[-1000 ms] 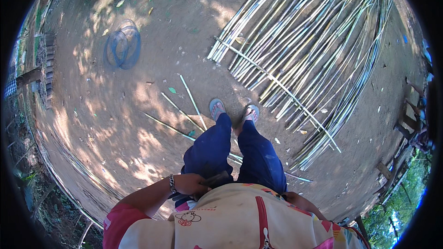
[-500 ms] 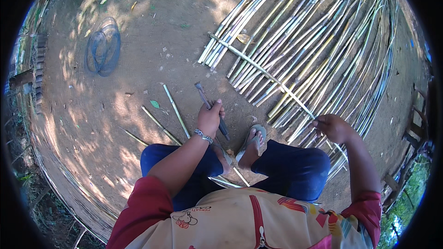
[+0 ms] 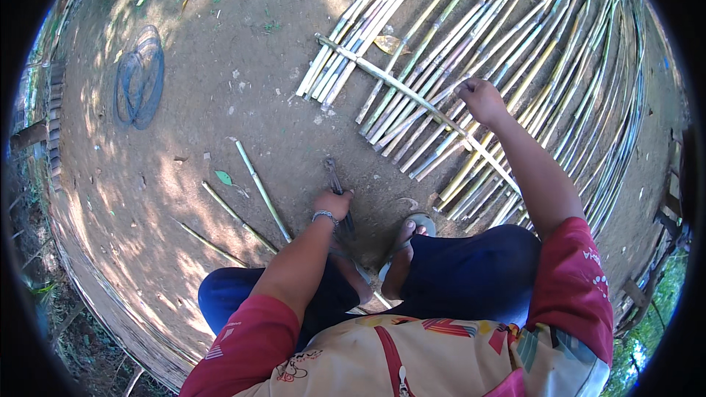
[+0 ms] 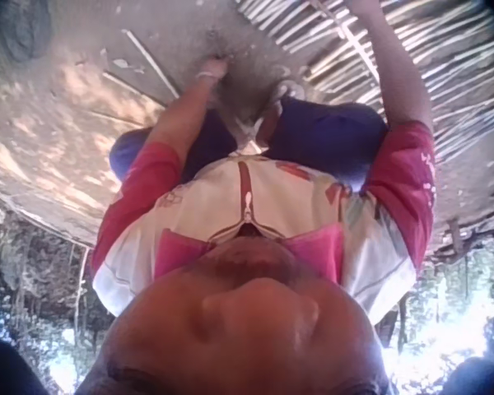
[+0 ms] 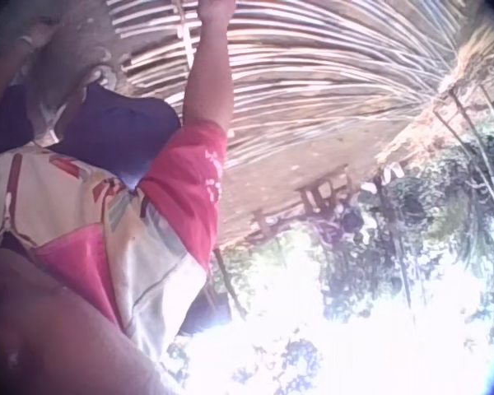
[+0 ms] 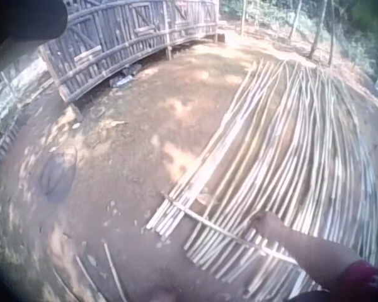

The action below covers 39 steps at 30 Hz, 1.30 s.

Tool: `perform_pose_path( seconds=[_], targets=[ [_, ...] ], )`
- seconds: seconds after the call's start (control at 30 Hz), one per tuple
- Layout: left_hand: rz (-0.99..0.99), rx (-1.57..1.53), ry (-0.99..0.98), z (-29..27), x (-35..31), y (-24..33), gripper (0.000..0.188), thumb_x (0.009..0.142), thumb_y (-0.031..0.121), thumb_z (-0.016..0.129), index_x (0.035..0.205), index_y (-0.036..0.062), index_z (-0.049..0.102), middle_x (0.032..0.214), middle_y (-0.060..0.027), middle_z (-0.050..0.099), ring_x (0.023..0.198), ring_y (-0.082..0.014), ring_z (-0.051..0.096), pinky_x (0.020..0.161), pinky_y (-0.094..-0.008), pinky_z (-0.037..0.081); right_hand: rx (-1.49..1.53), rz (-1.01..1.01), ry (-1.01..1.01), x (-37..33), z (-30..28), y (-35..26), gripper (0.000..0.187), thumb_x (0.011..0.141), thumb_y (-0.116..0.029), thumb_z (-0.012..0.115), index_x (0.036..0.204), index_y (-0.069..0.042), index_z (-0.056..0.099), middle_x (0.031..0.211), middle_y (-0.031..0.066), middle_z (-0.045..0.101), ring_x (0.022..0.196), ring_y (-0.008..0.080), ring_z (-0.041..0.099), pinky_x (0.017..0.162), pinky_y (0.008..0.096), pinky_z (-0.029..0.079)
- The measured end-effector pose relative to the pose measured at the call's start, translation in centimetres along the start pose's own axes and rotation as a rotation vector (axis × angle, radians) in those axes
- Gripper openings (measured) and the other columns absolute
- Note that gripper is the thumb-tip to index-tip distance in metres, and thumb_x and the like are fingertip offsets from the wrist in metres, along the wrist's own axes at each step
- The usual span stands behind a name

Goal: The person sits on the ground and weaves thin bamboo strips into a mat. They use pliers to secure the strips and a knife to trim excess material, progressively building the woven structure.

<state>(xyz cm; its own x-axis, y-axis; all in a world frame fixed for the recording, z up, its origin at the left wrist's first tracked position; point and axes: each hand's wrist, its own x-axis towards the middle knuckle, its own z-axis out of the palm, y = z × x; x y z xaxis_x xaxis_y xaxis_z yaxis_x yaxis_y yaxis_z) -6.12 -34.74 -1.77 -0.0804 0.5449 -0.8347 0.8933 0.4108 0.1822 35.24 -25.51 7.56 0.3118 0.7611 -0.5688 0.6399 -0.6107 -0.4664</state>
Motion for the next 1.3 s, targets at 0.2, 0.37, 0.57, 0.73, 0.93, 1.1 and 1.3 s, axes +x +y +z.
perform_pose_path(
  seconds=[0.2,0.37,0.57,0.73,0.93,1.1,1.3],
  targets=[
    [0.07,0.126,-0.044,-1.0,0.4,-1.1,0.067,0.084,0.051,0.069,0.111,-0.0101,0.068,0.112,-0.0318,0.067,0.11,-0.0438,0.065,0.097,-0.0462,0.051,0.035,-0.017,-0.001,2.9,2.5,-0.8,0.034,0.095,-0.035,0.062,0.108,-0.004,0.071,0.084,0.0181,0.07,0.079,0.0303,0.067,0.078,0.0422,0.051],
    [0.219,0.384,-0.268,-4.0,0.2,-0.5,0.068,0.087,0.057,0.065,0.104,-0.009,0.07,0.111,-0.032,0.067,0.108,-0.0451,0.064,0.097,-0.0476,0.05,0.101,0.011,-0.019,2.0,1.6,-0.5,0.032,0.095,-0.034,0.063,0.107,-0.005,0.071,0.08,0.015,0.069,0.075,0.0251,0.067,0.075,0.0403,0.051],
    [0.406,0.527,-0.311,-10.2,-0.2,0.2,0.07,0.092,0.058,0.06,0.113,-0.0079,0.067,0.113,-0.0297,0.067,0.105,-0.0436,0.065,0.095,-0.0459,0.05,0.009,0.03,-0.048,0.1,-1.0,-1.2,0.038,0.093,-0.04,0.065,0.11,-0.007,0.073,0.08,0.0145,0.07,0.08,0.0253,0.07,0.079,0.0416,0.052],
    [0.492,0.218,-0.214,-14.1,-0.5,2.9,0.06,0.091,0.05,0.067,0.118,-0.0035,0.064,0.114,-0.0234,0.07,0.106,-0.036,0.068,0.092,-0.0412,0.052,0.002,-0.037,-0.054,2.3,0.7,-0.5,0.036,0.091,-0.037,0.065,0.109,-0.007,0.074,0.091,0.0186,0.073,0.089,0.0315,0.07,0.084,0.0439,0.053],
    [0.521,0.119,-0.126,-12.3,1.7,9.1,0.058,0.091,0.049,0.068,0.118,-0.0031,0.065,0.111,-0.0197,0.072,0.104,-0.0326,0.069,0.093,-0.0387,0.052,-0.138,-0.102,-0.09,4.1,2.8,-2.7,0.035,0.087,-0.032,0.063,0.112,-0.011,0.074,0.11,0.0184,0.072,0.102,0.0354,0.068,0.093,0.0423,0.052],
    [0.436,0.195,0.188,-5.4,7.1,10.3,0.061,0.09,0.044,0.072,0.123,-0.0057,0.058,0.106,-0.02,0.072,0.1,-0.0307,0.07,0.091,-0.0383,0.053,-0.187,-0.12,0.017,6.0,5.2,-2.7,0.04,0.088,-0.028,0.059,0.121,-0.009,0.072,0.122,0.0198,0.068,0.112,0.0381,0.065,0.101,0.0422,0.05],
    [-0.046,-0.914,-0.301,-1.8,5.3,14.0,0.055,0.094,0.018,0.069,0.135,-0.0049,0.041,0.122,-0.0184,0.061,0.105,-0.0301,0.067,0.084,-0.0456,0.057,-0.411,-0.035,-0.016,8.9,4.5,-4.0,0.039,0.092,-0.025,0.051,0.107,0.005,0.071,0.111,0.026,0.069,0.107,0.0409,0.066,0.096,0.0446,0.053]
  ],
)
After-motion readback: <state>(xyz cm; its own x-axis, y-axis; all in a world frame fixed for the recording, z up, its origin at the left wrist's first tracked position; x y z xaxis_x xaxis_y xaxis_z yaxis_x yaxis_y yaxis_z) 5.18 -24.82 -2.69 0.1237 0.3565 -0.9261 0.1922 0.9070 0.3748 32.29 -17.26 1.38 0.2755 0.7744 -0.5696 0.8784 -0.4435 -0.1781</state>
